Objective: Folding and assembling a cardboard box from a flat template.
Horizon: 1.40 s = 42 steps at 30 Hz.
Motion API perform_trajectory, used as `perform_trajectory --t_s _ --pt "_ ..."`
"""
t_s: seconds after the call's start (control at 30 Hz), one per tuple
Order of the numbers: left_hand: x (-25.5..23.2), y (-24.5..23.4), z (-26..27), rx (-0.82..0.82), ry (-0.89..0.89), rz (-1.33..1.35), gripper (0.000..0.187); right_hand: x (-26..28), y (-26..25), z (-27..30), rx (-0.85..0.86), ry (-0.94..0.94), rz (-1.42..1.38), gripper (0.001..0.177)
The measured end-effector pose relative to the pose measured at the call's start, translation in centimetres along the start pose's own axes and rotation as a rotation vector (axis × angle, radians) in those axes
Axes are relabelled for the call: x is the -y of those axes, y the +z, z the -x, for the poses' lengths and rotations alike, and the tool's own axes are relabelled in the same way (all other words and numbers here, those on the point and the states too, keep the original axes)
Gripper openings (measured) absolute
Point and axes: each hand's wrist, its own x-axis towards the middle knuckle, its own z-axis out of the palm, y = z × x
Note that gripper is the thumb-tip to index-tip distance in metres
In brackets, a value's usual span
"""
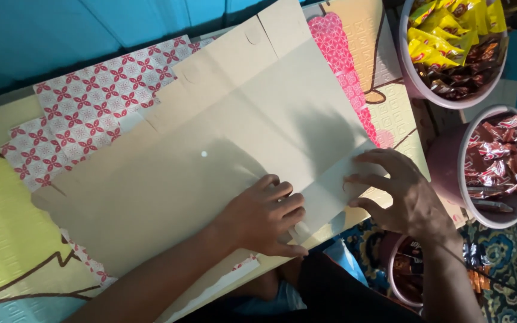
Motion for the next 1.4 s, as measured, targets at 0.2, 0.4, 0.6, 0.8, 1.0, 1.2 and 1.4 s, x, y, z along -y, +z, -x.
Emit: perform_trajectory --t_s 0.2,0.4,0.6,0.8,1.0,1.2,1.4 --pt "-0.1 0.1 0.1 -0.041 0.065 -0.03 0.053 0.4 -0.2 0.1 0.009 0.011 0.001 0.042" --pt "-0.2 0.2 0.1 -0.113 0.087 -0.03 0.047 0.4 -0.3 0.4 -0.007 0.069 -0.025 0.031" --pt "-0.5 -0.6 -0.4 -0.13 0.096 0.012 0.04 0.0 -1.2 0.7 -0.035 0.082 -0.092 0.046" --pt "-0.6 -0.5 -0.5 -0.133 0.095 -0.013 0.039 -1.5 -3.0 1.2 -0.127 0.129 -0.03 0.057" --pt "-0.5 -0.3 -0.4 -0.14 0.111 -0.034 0.036 -2.9 -2.6 1.6 -0.057 0.199 -0.022 0.052" --pt "-0.5 -0.1 -0.3 -0.144 0.11 -0.023 0.034 -2.8 -2.2 1.4 -0.042 0.493 -0.266 0.055" --pt "-0.6 -0.5 -0.7 -0.125 0.063 -0.034 0.043 -4.3 -0.3 1.9 -0.051 0.821 -0.844 0.054"
